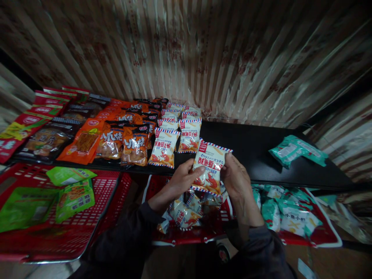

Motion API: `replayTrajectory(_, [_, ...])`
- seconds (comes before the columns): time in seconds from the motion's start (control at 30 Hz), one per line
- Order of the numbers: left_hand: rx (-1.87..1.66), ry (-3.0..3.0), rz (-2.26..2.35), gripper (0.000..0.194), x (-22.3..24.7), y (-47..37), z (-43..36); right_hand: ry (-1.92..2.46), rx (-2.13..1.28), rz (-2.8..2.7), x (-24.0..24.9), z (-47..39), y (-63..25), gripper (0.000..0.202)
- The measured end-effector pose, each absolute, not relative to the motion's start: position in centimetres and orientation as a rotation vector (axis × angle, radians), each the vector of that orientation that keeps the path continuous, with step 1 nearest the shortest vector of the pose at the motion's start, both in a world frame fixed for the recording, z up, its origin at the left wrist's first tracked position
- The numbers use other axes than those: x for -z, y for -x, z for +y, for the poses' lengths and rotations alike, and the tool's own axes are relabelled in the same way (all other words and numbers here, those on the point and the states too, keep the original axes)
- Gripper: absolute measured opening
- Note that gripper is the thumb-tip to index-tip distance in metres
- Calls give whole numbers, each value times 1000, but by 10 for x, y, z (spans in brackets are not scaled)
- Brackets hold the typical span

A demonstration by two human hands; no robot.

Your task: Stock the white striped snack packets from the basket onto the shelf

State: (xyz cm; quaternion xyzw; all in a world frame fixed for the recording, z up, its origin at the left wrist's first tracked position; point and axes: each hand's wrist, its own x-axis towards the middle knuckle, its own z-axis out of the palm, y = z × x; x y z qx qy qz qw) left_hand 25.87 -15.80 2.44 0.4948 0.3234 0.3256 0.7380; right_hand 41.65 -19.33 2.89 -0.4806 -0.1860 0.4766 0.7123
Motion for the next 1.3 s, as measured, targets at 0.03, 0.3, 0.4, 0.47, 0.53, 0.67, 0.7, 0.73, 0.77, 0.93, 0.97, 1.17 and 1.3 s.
replayTrajectory(0.03, [-739, -1071, 725, 40, -25, -258, -157, 1066, -1098, -458, -30, -195, -416, 42])
replayTrajectory(0.3, [-873, -1056, 771, 38, -29, -257, -151, 1110, -1203, -632, -34, -199, -404, 51])
replayTrajectory(0.4, [-877, -1074, 769, 37, -27, -257, -150, 1097, -1212, -607, -33, -197, -402, 50])
replayTrajectory(0.47, [-872, -1075, 773, 38, -26, -257, -150, 1095, -1200, -597, -32, -197, -400, 49])
replayTrajectory(0.53, [-869, -1059, 774, 38, -25, -257, -150, 1104, -1167, -585, -32, -196, -399, 47])
replayTrajectory(0.67, [-865, -1020, 765, 39, -27, -258, -151, 1107, -1129, -572, -30, -195, -398, 48])
replayTrajectory(0.7, [-863, -1014, 758, 39, -27, -259, -151, 1109, -1116, -567, -30, -195, -398, 47])
replayTrajectory(0.73, [-862, -1010, 746, 39, -28, -259, -151, 1113, -1097, -564, -30, -195, -398, 47])
replayTrajectory(0.77, [-861, -1005, 731, 39, -28, -260, -152, 1119, -1072, -564, -29, -195, -398, 46])
replayTrajectory(0.93, [-866, -1002, 705, 36, -27, -261, -153, 1154, -970, -610, -23, -196, -397, 45])
replayTrajectory(0.97, [-870, -1007, 705, 36, -27, -261, -153, 1160, -964, -611, -21, -196, -397, 45])
replayTrajectory(1.17, [-886, -976, 675, 42, -30, -260, -154, 1157, -943, -554, -18, -196, -396, 45])
replayTrajectory(1.3, [-868, -971, 670, 46, -32, -259, -153, 1145, -915, -498, -17, -193, -397, 44])
